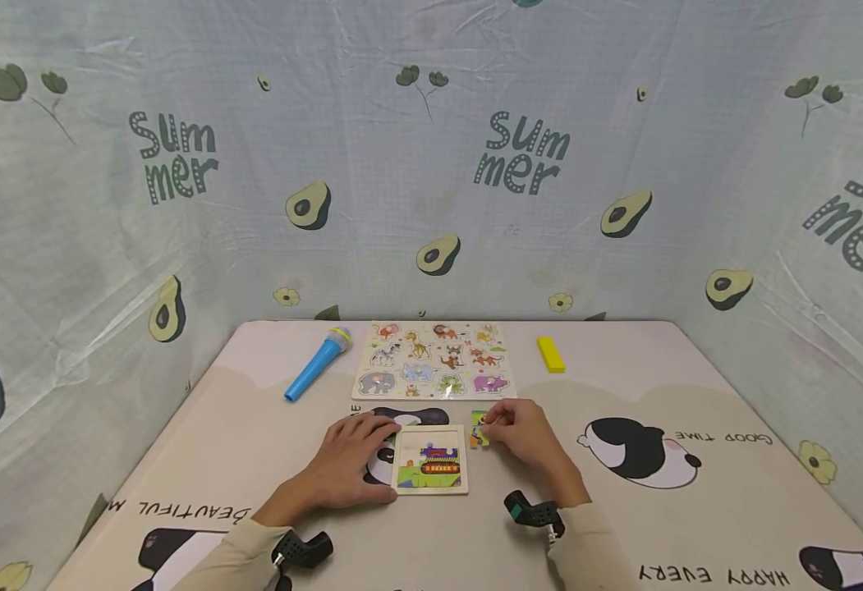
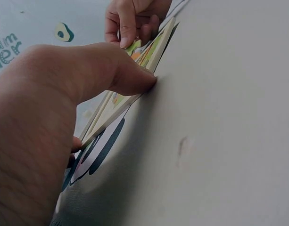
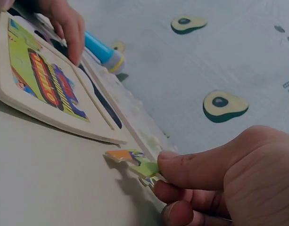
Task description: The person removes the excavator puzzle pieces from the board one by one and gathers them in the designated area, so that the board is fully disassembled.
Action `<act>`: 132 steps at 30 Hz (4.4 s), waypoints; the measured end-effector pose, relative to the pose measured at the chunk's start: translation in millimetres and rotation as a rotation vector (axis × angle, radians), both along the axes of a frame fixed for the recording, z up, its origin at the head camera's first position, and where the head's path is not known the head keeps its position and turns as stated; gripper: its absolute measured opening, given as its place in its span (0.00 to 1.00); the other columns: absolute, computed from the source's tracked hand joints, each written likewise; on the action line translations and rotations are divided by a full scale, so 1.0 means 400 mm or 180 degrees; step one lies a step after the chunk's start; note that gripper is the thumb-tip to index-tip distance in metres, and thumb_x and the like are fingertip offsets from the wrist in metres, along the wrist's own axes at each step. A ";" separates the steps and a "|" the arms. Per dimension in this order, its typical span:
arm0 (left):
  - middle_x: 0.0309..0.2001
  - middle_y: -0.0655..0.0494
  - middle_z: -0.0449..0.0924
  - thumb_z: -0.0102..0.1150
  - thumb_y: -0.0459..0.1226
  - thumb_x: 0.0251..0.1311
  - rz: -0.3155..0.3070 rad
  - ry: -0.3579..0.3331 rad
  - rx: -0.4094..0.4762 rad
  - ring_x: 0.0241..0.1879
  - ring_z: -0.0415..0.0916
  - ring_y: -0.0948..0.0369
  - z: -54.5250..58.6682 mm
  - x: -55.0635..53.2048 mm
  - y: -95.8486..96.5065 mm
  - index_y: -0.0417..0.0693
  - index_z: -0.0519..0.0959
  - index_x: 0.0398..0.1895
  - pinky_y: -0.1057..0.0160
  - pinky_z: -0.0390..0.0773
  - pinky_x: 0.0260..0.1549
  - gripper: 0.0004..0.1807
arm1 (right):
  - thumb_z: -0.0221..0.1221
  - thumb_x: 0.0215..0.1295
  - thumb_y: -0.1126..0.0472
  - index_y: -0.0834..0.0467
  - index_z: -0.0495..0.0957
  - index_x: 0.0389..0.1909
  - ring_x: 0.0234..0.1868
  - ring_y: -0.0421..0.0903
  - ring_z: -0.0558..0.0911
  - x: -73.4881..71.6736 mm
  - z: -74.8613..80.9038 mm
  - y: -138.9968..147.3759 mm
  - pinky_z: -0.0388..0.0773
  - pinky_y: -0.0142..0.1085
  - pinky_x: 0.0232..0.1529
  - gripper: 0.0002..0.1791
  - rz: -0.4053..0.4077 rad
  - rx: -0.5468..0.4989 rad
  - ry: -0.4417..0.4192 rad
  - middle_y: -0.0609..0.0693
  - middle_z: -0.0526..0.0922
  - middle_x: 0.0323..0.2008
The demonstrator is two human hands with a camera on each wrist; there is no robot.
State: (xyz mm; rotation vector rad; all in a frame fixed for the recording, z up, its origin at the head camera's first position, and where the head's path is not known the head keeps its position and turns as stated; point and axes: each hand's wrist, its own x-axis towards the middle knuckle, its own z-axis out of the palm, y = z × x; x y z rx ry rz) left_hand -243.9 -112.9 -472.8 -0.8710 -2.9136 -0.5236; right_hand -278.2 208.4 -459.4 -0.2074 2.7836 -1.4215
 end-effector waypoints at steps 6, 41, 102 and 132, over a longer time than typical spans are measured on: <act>0.71 0.55 0.66 0.65 0.66 0.46 -0.0009 -0.0010 0.0005 0.73 0.56 0.45 0.001 0.000 0.000 0.56 0.69 0.72 0.36 0.53 0.69 0.49 | 0.69 0.61 0.63 0.59 0.82 0.34 0.23 0.44 0.73 -0.001 -0.005 0.010 0.72 0.31 0.23 0.06 -0.0049 0.0176 0.0049 0.49 0.76 0.23; 0.71 0.55 0.66 0.65 0.65 0.45 -0.0025 0.0007 0.0040 0.73 0.56 0.46 0.002 -0.002 -0.004 0.56 0.69 0.73 0.37 0.53 0.69 0.50 | 0.71 0.52 0.70 0.59 0.81 0.37 0.35 0.46 0.76 0.012 0.017 -0.025 0.77 0.36 0.38 0.13 0.0073 0.0449 0.0129 0.48 0.81 0.31; 0.68 0.51 0.67 0.54 0.63 0.54 0.0452 0.0138 0.0070 0.74 0.56 0.43 0.000 0.027 0.061 0.52 0.70 0.68 0.30 0.47 0.69 0.41 | 0.74 0.55 0.61 0.54 0.81 0.43 0.36 0.42 0.72 0.087 0.014 -0.216 0.72 0.38 0.39 0.16 0.0746 0.1061 0.0635 0.43 0.75 0.34; 0.70 0.52 0.66 0.58 0.70 0.48 0.0463 0.0039 -0.0082 0.74 0.55 0.44 -0.003 0.027 0.058 0.53 0.68 0.71 0.31 0.47 0.69 0.50 | 0.75 0.53 0.62 0.56 0.77 0.43 0.35 0.43 0.73 0.088 0.007 -0.216 0.73 0.34 0.36 0.19 0.0544 0.0686 0.0360 0.46 0.77 0.34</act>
